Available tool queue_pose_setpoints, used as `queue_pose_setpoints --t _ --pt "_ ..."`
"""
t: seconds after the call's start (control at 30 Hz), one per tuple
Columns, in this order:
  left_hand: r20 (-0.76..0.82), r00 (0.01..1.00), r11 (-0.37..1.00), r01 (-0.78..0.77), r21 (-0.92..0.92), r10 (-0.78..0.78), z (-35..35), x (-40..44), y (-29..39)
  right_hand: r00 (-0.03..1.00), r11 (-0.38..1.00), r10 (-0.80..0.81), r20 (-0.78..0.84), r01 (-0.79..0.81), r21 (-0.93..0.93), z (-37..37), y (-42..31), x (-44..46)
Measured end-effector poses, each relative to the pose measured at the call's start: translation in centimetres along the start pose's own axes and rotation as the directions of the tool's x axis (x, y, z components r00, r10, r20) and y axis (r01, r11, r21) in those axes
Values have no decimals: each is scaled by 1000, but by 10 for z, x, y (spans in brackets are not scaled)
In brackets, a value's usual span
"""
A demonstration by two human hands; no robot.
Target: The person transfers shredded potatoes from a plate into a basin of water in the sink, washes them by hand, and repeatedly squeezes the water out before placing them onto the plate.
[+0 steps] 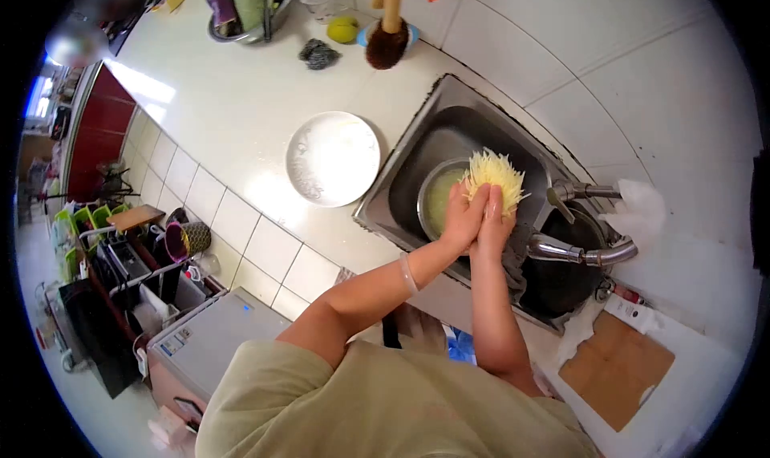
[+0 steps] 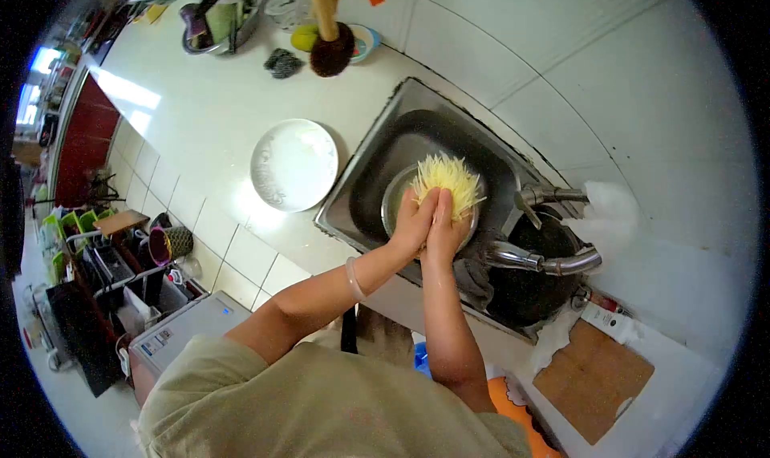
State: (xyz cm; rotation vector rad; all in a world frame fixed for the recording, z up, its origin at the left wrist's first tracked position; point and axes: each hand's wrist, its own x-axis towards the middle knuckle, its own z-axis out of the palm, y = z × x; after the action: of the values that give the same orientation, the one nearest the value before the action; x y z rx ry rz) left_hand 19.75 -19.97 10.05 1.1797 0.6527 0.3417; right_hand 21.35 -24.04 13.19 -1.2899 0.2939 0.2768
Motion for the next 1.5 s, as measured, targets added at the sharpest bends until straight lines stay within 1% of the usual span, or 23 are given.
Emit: queue_pose_setpoints --t 0.07,0.13,0.3,0.4,0.47,0.5,0.57,0.63,0.7,0.73,0.83,0.9,1.0,1.03,1.07,1.13,1.2,1.27,1.3,1.33,1.4,1.43,1.5 --pt "-141 987 990 -97 -101 82 -18 -4 37 995 997 -51 84 55 -46 34 -14 -16" --pt "-208 956 976 -218 -22 209 -36 -6 52 992 999 -4 128 -1 36 55 -19 -33" --pt "-353 926 962 -205 -179 132 -130 18 103 922 997 -68 381 80 -16 146 20 -44" --pt "-408 911 957 -162 -242 52 -171 37 93 908 979 152 391 -84 -183 174 66 -39" --pt "-500 864 982 -143 -126 61 -193 50 72 879 965 168 446 -53 -258 181 85 -34" --pt "-478 878 981 -107 -162 17 -204 55 62 884 965 167 438 -56 -255 182 98 -28" --pt "-468 883 998 -2 -67 -30 -226 62 41 871 769 224 437 117 -628 181 118 -16" --pt "-470 880 995 91 29 -67 -244 72 25 860 672 225 458 204 -712 182 118 -11" --pt "-424 906 818 252 518 -12 -255 79 18 837 529 260 482 294 -796 182 122 -4" --pt "-416 909 813 252 526 -12 -258 80 20 842 535 258 475 285 -796 184 124 1" --pt "-364 929 649 234 724 72 -262 81 26 826 338 262 499 406 -849 184 113 4" --pt "-118 981 374 54 926 152 -272 82 35 797 159 271 540 516 -842 183 93 2" --pt "-10 982 314 -51 948 191 -269 82 57 766 141 175 619 602 -786 183 78 0" --pt "177 936 235 -254 938 303 -276 98 46 767 151 170 619 601 -785 184 87 6" --pt "177 936 234 -254 938 303 -283 106 32 720 163 169 673 653 -740 183 99 13" --pt "166 986 264 -154 952 -22 -277 109 39 679 183 160 716 693 -698 184 103 15" --pt "119 992 203 -107 973 -47 -267 99 60 679 123 379 629 636 -762 185 101 15" --pt "74 995 139 -63 988 -74 -261 96 69 698 48 351 624 652 -756 188 87 10" --pt "85 996 133 -89 987 38 -263 98 71 708 -29 324 628 670 -741 189 84 9" --pt "98 985 120 -115 986 145 -264 99 71 711 -22 326 623 665 -747 185 94 14" --pt "99 982 118 -119 986 159 -264 105 71 596 132 77 799 789 -601 182 117 30" --pt "114 992 160 -123 979 60 -262 110 69 611 141 81 788 775 -616 179 123 33" --pt "132 991 206 -123 971 -29 -262 113 71 565 197 306 766 750 -632 184 130 42"
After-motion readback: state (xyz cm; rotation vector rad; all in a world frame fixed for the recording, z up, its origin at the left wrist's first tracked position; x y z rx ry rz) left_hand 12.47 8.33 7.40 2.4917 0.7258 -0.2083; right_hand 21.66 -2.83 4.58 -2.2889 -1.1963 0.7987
